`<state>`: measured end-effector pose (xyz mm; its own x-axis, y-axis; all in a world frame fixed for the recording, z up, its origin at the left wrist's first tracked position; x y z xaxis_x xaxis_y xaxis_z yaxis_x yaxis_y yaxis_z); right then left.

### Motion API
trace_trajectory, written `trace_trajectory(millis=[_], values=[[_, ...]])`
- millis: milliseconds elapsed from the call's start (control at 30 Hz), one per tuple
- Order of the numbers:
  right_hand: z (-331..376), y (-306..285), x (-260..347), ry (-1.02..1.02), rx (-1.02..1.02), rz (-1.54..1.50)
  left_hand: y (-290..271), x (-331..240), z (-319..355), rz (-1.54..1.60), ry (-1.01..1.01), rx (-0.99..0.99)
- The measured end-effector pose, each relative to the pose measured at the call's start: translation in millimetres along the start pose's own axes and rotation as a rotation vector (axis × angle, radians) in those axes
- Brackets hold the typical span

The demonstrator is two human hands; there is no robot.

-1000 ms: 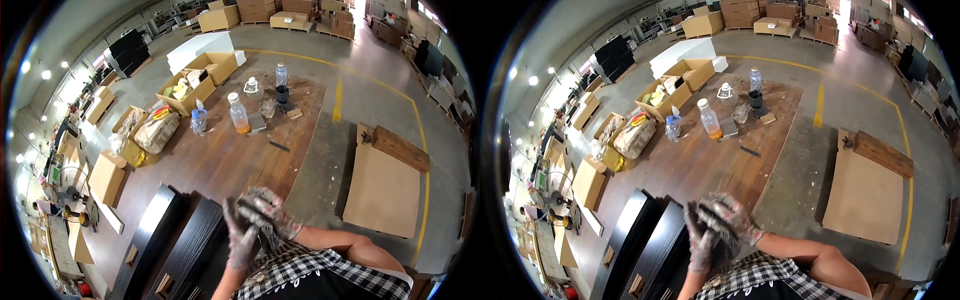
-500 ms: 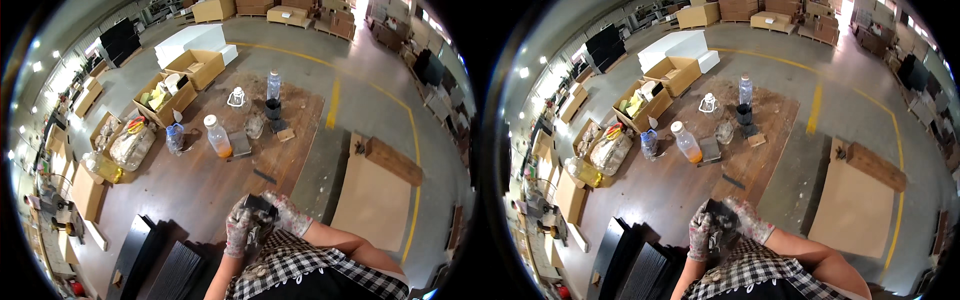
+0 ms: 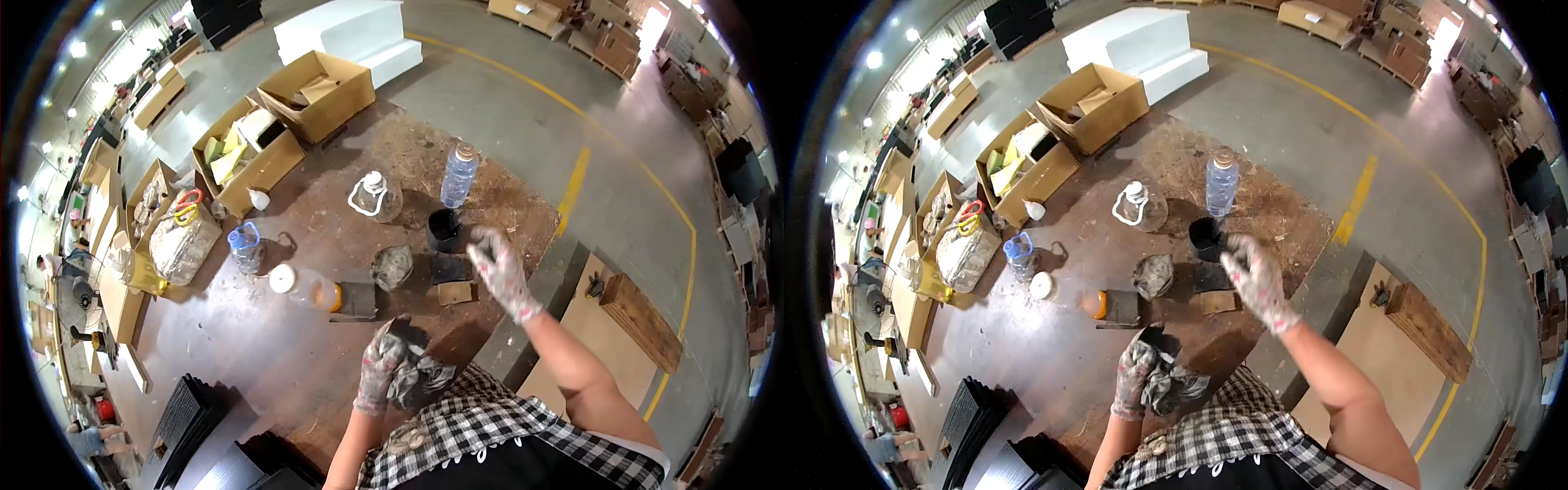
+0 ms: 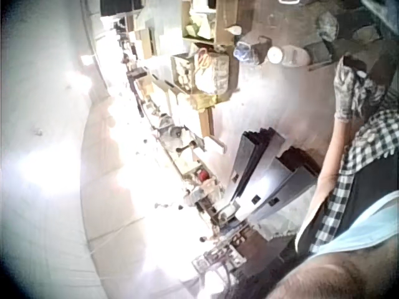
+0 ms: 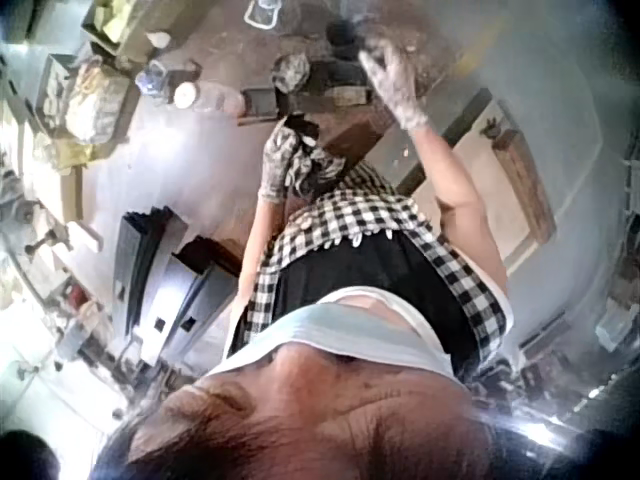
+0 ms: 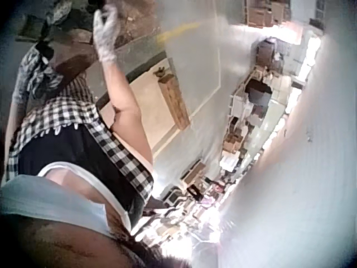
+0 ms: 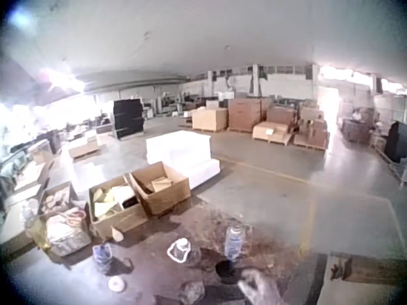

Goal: The person is applying finish or cleaning long black furniture components using a rag and a small block.

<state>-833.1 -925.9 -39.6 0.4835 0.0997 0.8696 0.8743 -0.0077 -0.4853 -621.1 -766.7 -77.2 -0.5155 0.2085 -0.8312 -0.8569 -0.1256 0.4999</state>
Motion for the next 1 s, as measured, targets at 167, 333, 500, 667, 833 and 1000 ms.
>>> trace_trajectory(millis=[167, 333, 500, 667, 833, 1000], values=[[-84.6, 2.2, -20.1, -0.222, 0.318, 0.295, 55.0, -0.3, -47.3, -0.255, 0.04, -0.062], [-105.9, 16.8, -18.7, -0.468, 0.309, 0.345, 70.1, 10.7, -71.4, 0.118, -0.057, -0.051], [-110.5, 18.9, -9.2, -0.748, 0.397, 0.466, 63.9, 21.9, -96.8, -0.002, -0.102, -0.068], [-113.8, 23.8, -9.8, -0.582, 0.538, 0.423, 64.7, 27.2, -117.7, 0.082, 0.006, -0.031], [-110.8, 31.6, -12.2, -0.537, 0.721, 0.515, 60.0, 28.7, -130.8, 0.084, -0.009, -0.056], [-113.6, 27.7, -11.4, -0.425, 0.795, 0.368, 56.8, 25.8, -138.8, 0.119, -0.019, -0.059]])
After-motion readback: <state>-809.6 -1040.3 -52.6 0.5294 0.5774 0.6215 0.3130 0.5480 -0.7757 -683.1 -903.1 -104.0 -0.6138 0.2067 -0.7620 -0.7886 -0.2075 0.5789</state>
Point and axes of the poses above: each hand's wrist, its own z-axis away from the middle knuckle, its own y-axis out of the palm, x = y × z, the point moved 3 cm from there along -z, towards the middle knuckle, and after that the axes turned 1 degree about y, right-handed, at the moved point
